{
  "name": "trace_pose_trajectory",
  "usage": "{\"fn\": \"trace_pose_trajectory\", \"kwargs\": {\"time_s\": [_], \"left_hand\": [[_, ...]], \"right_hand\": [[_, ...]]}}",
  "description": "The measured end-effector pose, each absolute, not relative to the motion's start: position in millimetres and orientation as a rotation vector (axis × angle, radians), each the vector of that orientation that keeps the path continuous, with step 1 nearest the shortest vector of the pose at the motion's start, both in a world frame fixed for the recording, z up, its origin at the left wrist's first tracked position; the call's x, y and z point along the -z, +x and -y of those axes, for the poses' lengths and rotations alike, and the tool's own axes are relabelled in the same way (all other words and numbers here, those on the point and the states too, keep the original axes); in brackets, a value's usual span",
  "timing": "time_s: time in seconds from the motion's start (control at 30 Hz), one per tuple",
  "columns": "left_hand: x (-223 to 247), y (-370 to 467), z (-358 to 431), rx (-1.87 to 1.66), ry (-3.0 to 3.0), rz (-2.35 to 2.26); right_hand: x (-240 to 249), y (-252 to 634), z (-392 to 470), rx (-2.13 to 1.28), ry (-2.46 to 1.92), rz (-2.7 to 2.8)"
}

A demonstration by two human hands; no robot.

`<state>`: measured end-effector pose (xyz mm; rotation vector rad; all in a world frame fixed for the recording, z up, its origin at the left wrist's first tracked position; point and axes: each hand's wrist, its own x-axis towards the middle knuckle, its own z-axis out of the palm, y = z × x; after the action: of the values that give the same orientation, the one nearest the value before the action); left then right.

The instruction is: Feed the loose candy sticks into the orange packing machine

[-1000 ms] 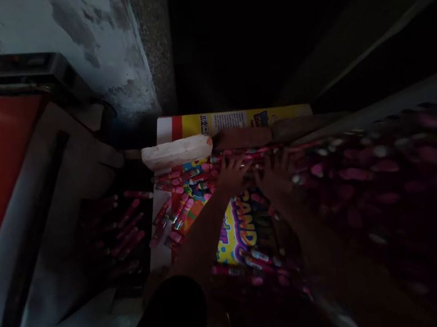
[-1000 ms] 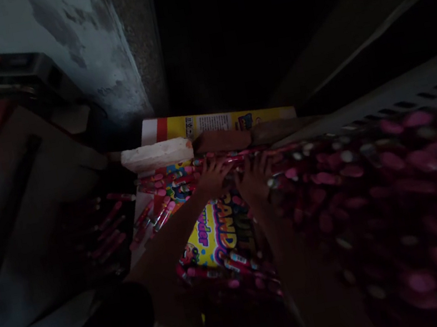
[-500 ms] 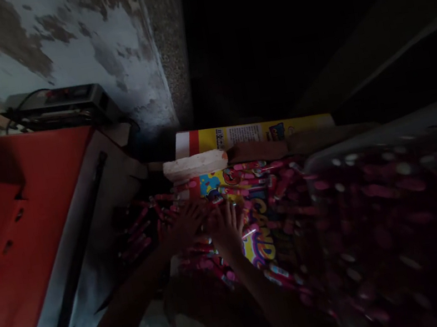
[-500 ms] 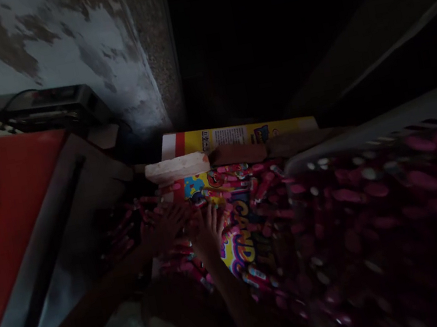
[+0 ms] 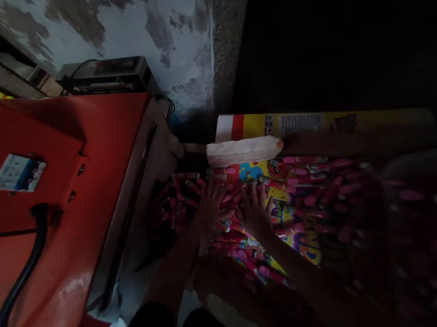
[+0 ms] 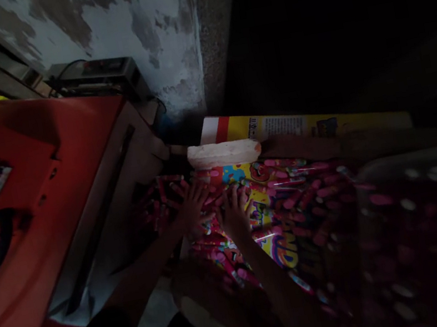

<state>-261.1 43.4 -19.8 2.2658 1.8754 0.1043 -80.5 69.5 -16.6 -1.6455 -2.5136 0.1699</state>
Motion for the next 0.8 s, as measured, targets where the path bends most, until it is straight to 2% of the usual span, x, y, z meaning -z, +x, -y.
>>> {"fn": "trace_pose_trajectory", "kwargs": {"time_s": [0.17, 0.3, 0.43, 0.6, 0.7, 0.8], "left_hand": [[10, -298, -40, -0.041, 2.133, -1.927], [4, -291, -17, -0.185, 2.115, -1.963], [-4, -250, -5, -0.43, 2.237, -1.775], [13, -200, -30, -0.365, 2.003, -1.968], [26, -206, -46, -0.349, 2.011, -1.99], [25, -245, -49, -0.289, 2.189, -1.863]], "right_hand": [[18, -139, -75, -0.295, -1.965, 2.17], [7, -165, -61, -0.505, -1.847, 2.193], [-1, -98, -43, -0.373, -1.784, 2.222], [10, 19, -30, -0.243, -1.94, 2.088], [21, 14, -26, -0.334, -2.041, 2.044], [31, -45, -20, -0.424, -2.013, 2.114]]}}
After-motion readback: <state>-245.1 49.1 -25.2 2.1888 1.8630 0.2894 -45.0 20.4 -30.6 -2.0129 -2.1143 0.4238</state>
